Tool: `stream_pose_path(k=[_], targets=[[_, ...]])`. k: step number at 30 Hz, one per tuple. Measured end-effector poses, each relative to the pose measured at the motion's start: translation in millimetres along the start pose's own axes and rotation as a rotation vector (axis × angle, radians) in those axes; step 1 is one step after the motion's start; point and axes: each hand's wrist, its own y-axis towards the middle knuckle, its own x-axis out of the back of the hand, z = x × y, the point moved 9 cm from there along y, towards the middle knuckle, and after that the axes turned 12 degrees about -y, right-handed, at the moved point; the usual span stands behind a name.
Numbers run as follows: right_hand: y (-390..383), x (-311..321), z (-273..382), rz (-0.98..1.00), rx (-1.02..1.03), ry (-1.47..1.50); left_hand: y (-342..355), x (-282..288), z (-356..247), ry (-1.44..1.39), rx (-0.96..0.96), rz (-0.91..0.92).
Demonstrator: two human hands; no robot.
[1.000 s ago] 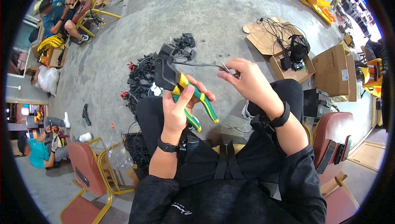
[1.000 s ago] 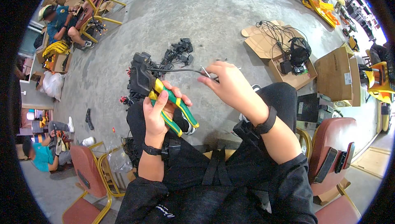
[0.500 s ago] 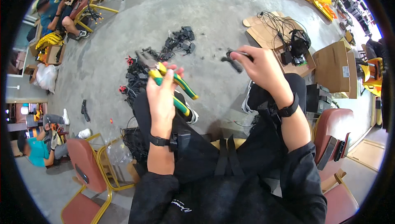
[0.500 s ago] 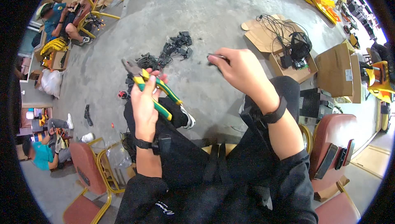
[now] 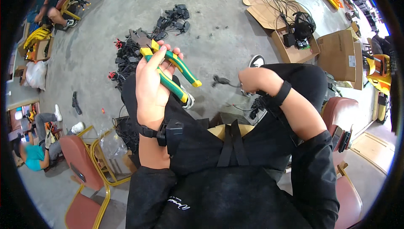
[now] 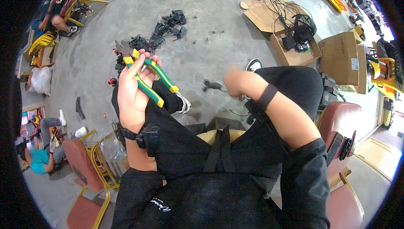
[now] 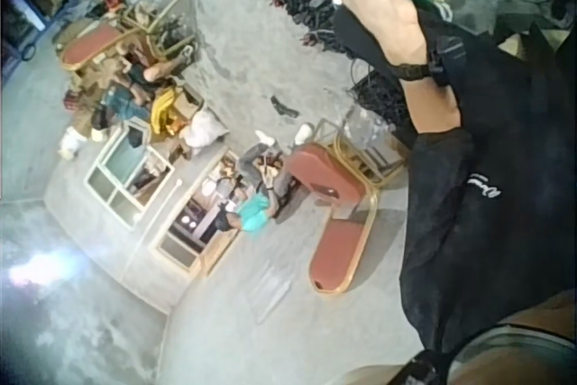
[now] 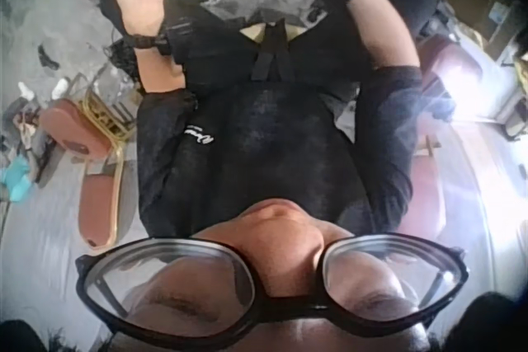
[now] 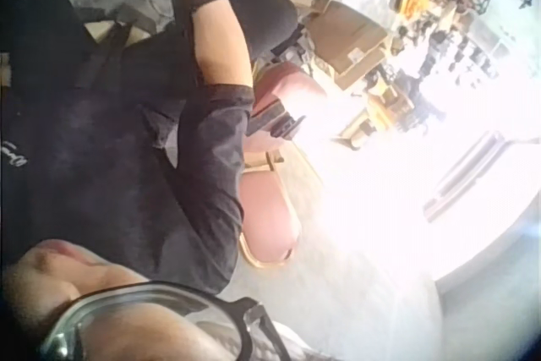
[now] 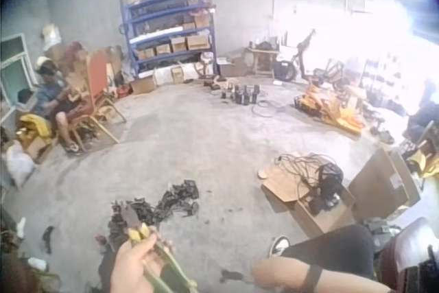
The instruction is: The person sits on the floor and uses pliers and a screwdriver to manipulate a small black electronic component. They hold the component with pliers and use the screwdriver to adjust internal parts, then switch tools to continue the repair.
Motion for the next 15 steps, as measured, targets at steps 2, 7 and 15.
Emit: stream_pose_path(k=[2,7,15], targets=[[6.0,-30.9,-1.2,0.124,-0.09,0.079,0.4,-2.3,-0.4,0.007,0.008,0.014],[22.6,-56.3,-12.1,-0.052,-0.169,-0.086,1.8,-2.8,3.6,-0.003,0.023,-0.005],[-14.1,47.7,9.0,-0.554,-0.04,0.256,3.0,-1.4,15.3,-0.046,0.1,-0.012]])
